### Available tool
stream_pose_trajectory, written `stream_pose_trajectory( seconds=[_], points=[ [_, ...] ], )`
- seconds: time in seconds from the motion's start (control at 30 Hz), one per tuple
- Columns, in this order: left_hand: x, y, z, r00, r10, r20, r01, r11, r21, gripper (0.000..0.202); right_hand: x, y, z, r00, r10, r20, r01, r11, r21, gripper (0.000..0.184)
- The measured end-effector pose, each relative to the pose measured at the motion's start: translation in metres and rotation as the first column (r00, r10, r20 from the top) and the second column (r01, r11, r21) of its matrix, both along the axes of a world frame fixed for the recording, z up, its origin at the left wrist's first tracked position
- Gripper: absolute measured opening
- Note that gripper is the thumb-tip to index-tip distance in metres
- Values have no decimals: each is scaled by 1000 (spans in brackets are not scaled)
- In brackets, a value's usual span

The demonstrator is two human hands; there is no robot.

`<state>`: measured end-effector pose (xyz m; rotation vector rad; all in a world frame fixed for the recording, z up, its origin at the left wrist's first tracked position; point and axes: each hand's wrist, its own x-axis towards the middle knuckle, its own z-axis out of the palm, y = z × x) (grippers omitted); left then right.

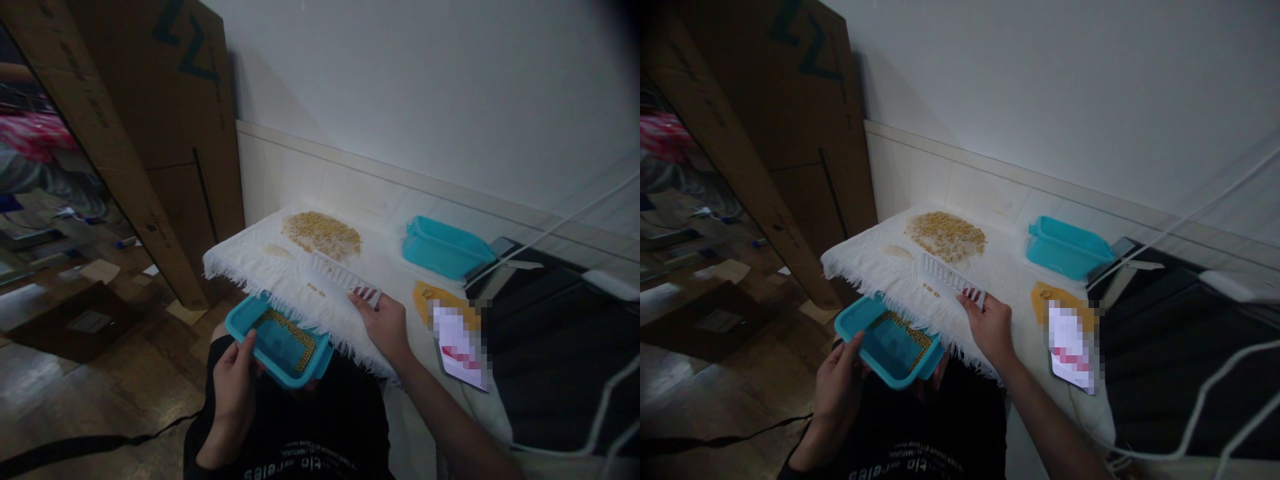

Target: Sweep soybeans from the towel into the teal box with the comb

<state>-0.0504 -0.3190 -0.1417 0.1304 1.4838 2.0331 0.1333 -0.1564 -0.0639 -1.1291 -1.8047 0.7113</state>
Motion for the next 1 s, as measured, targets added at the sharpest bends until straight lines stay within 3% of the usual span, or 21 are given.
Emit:
stream_pose_trajectory(
  seconds=[0.3,1.0],
  points=[
    [1,-1,-2,1000,-10,13,10,1000,26,44,-2,-7,-4,997,22,-68,-23,1000,-18,34],
    [0,0,-4,1000,-19,-7,19,999,38,42,-11,-11,6,994,112,-12,-112,994,-7,30]
  ],
)
